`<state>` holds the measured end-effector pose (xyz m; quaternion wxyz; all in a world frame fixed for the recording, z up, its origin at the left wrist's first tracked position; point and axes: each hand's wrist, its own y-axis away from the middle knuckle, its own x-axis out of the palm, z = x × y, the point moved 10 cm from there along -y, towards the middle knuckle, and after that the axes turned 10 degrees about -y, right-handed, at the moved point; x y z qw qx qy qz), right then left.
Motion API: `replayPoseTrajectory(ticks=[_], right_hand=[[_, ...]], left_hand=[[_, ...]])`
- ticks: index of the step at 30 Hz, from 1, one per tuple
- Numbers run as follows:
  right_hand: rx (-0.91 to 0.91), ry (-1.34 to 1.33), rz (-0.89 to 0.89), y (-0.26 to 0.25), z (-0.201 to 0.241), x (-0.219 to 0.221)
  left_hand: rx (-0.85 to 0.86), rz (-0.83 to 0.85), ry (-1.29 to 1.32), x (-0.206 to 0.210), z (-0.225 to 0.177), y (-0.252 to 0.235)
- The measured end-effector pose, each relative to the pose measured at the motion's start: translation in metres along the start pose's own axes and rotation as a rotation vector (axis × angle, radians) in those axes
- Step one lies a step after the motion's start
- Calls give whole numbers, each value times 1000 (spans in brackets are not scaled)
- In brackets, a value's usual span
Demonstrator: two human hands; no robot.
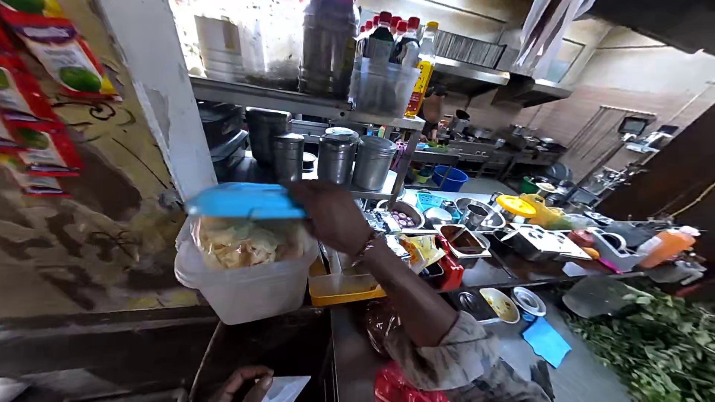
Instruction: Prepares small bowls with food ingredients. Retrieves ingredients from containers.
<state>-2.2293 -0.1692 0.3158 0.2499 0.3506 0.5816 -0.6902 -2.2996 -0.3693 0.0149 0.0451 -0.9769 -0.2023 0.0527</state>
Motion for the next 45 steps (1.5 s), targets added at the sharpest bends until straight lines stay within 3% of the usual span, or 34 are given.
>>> replayPoseTrajectory(ticks=[3, 6, 11, 15, 18, 24, 28, 31, 33, 41, 45], right_hand=[[214, 28, -320, 50, -46, -73], [539, -139, -594, 169, -83, -114], [1107, -558, -967, 372, -111, -106], [1327, -682, -1038, 475, -94, -72], [1356, -660, -1044, 498, -82, -69], [1463, -678, -805, 517, -100, -54], [1484, -731, -930, 542, -94, -58], [1434, -754, -1089, 536, -88, -76], [1307, -744, -1120, 506, -89, -95], [615, -511, -1015, 261, -72, -134], [485, -147, -831, 166, -54, -111]], left_hand=[[1, -6, 34, -3, -3, -12], [-20, -42, 42, -8, 3, -19], [-69, -40, 20, -2, 26, -31], [-97, 25, -10, 22, 28, -43], [-67, 66, -1, 44, 15, -51], [13, 64, -71, 48, -9, -45], [-23, 40, -84, 29, 3, -33], [-66, 23, -88, 18, 18, -28], [-76, 19, -110, 17, 17, -27], [11, -5, -48, 10, -8, -23], [13, -55, -56, -16, 2, -6]])
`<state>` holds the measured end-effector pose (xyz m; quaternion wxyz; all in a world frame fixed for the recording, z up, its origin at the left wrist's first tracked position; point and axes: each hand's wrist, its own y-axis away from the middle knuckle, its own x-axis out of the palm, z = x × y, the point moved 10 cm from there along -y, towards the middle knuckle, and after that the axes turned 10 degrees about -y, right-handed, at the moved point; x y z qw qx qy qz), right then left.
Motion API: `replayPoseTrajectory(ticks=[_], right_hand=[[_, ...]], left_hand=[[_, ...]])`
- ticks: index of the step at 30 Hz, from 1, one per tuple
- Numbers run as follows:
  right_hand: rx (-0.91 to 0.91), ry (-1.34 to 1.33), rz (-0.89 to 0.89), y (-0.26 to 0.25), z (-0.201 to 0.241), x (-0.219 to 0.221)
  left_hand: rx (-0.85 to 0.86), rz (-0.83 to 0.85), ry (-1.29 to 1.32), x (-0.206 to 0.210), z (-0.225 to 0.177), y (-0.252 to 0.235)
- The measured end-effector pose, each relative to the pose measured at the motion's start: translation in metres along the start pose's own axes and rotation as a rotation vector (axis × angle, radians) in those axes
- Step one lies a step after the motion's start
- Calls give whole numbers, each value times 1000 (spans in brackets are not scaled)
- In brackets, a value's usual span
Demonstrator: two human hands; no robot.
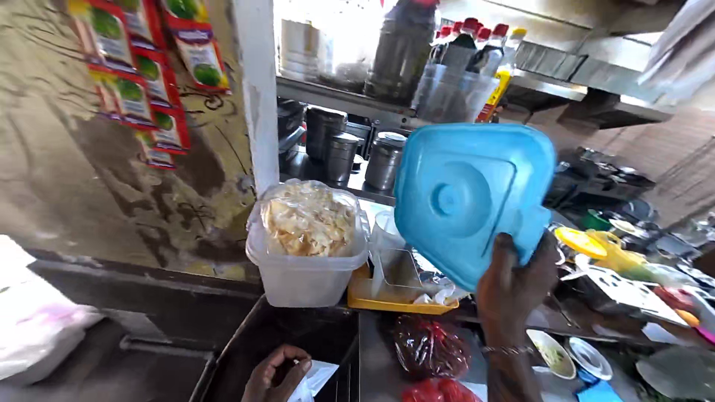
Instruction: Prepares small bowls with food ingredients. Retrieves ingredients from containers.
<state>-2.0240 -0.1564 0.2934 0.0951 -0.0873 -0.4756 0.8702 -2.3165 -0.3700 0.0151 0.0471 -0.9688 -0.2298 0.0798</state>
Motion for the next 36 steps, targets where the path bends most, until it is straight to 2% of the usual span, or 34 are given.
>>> replayPoseTrajectory(ticks=[3, 7, 10, 12, 15, 19, 21, 24, 27, 28, 29, 30, 31, 32, 34, 36], right_hand=[[-239, 191, 210, -1, 26, 82], [-568, 98, 483, 26, 56, 185], [-669, 14, 762, 60, 60, 236], [-673, 9, 891, 76, 56, 252], [-559, 20, 1019, 80, 47, 257], [-560, -3, 1033, 77, 47, 253], [-522, -16, 961, 66, 48, 248], [-446, 27, 703, 32, 43, 230], [-384, 145, 390, 2, 29, 167], [-285, 205, 315, -4, 27, 136], [-27, 303, 337, -9, 23, 106], [401, 350, 434, -9, 11, 76], [213, 187, 123, -5, -6, 34], [136, 13, -51, 3, -25, 0], [126, -146, -151, 16, -39, -45], [92, -87, -148, 22, -28, -59]], left_hand=[[-40, -31, -13, -20, 17, 11], [-47, -58, -20, -40, 28, 16], [-42, -82, 2, -50, 27, 17], [-30, -102, 11, -57, 25, 17], [-21, -120, -8, -65, 29, 18], [-62, -97, -4, -65, 37, 17], [-66, -100, 6, -64, 37, 14], [-21, -121, -11, -66, 27, 7], [8, -116, -53, -65, 19, 1], [4, -111, -63, -64, 20, 0], [-8, -103, -73, -64, 24, -1], [-19, -95, -73, -63, 28, -2], [-32, -86, -73, -62, 34, -4], [-46, -72, -71, -58, 39, -6], [-74, -26, -71, -45, 46, -12], [-86, 28, -69, -26, 42, -20]])
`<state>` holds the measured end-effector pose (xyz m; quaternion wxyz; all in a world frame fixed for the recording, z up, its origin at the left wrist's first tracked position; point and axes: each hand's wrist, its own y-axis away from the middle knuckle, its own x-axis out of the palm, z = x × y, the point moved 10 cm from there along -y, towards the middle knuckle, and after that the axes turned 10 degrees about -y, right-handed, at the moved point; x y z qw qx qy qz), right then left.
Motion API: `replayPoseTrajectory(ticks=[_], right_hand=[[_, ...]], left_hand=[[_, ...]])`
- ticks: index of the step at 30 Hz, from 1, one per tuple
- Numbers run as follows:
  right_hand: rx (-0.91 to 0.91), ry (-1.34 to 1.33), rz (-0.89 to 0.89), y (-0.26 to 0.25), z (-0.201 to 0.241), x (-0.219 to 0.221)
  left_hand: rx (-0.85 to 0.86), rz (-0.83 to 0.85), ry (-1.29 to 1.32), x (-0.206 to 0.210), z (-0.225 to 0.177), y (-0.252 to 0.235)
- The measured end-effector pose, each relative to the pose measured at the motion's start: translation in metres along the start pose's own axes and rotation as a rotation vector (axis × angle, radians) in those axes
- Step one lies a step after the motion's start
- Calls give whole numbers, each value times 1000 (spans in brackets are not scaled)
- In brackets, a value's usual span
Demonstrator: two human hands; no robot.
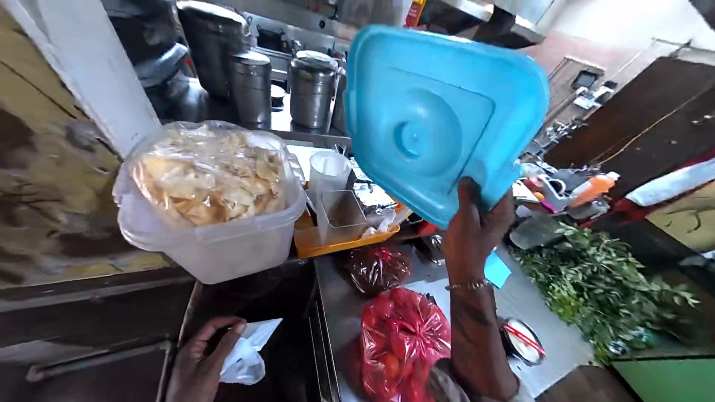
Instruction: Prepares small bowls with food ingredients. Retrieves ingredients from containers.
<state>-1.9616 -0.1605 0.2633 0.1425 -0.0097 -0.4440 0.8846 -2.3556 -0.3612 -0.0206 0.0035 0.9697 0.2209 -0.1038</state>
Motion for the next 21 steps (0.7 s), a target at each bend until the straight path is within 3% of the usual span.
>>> replayPoseTrajectory(ticks=[2, 5, 10, 13, 16, 21], right_hand=[[-93, 119, 44, 6, 23, 15], [-167, 261, 278, 24, 57, 74], [-506, 109, 521, 43, 62, 218], [-576, 37, 846, 74, 58, 286], [-570, 67, 1147, 105, 60, 303], [-566, 60, 1279, 118, 33, 326]], left_hand=[[48, 42, 17, 20, -15, -8], [133, 73, 47, 48, -41, -14], [180, 47, 108, 58, -59, -3], [129, 12, 96, 41, -43, 13], [39, -44, 25, 11, -18, 33], [-99, -129, -16, -36, 35, 53]])
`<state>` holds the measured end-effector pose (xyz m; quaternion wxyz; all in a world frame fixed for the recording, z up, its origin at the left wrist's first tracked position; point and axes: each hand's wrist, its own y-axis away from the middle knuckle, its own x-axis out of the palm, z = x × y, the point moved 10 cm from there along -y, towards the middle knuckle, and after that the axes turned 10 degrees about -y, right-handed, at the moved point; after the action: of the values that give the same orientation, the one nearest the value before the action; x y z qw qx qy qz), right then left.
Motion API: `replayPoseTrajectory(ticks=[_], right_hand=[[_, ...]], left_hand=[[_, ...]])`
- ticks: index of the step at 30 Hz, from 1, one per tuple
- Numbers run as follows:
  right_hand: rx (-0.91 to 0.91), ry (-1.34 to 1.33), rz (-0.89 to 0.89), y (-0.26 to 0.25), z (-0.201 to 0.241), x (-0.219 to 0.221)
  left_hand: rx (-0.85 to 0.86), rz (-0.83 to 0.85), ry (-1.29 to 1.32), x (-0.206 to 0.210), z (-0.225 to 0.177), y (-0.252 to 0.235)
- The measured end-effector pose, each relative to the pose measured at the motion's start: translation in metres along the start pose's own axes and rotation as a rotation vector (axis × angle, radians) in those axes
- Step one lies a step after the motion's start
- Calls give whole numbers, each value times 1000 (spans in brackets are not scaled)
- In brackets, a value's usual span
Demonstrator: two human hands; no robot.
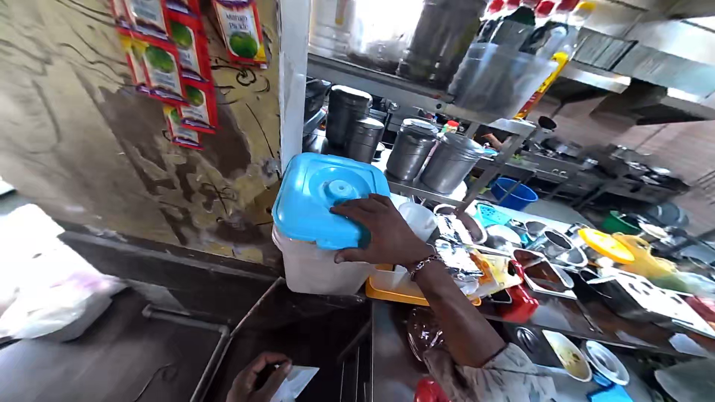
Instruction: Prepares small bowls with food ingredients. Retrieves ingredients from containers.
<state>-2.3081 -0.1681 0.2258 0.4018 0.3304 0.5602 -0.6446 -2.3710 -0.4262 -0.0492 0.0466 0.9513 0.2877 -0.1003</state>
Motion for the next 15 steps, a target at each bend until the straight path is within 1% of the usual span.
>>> replayPoseTrajectory(ticks=[4, 5, 6, 7, 9, 10, 12, 14, 15], right_hand=[[2, -107, 41, -9, -5, -6], [2, -158, 24, -14, -9, -12], [-2, -191, -30, -20, -13, -21], [10, -187, -79, -27, -20, -29], [103, -118, -82, -45, -39, -37], [161, -93, -44, -55, -50, -34], [266, -74, 104, -69, -70, -15], [332, -95, 274, -74, -79, 9], [357, -106, 330, -75, -82, 16]], left_hand=[[-4, 1, 21, -9, 3, -5], [7, 3, 28, -8, 0, -8], [19, 7, 37, -6, -5, -11], [30, 15, 45, -4, -10, -14], [53, 29, 64, 2, -20, -21], [66, 31, 68, 4, -25, -23], [94, 31, 77, 9, -35, -25], [117, 29, 81, 12, -47, -27], [123, 29, 83, 13, -54, -26]])
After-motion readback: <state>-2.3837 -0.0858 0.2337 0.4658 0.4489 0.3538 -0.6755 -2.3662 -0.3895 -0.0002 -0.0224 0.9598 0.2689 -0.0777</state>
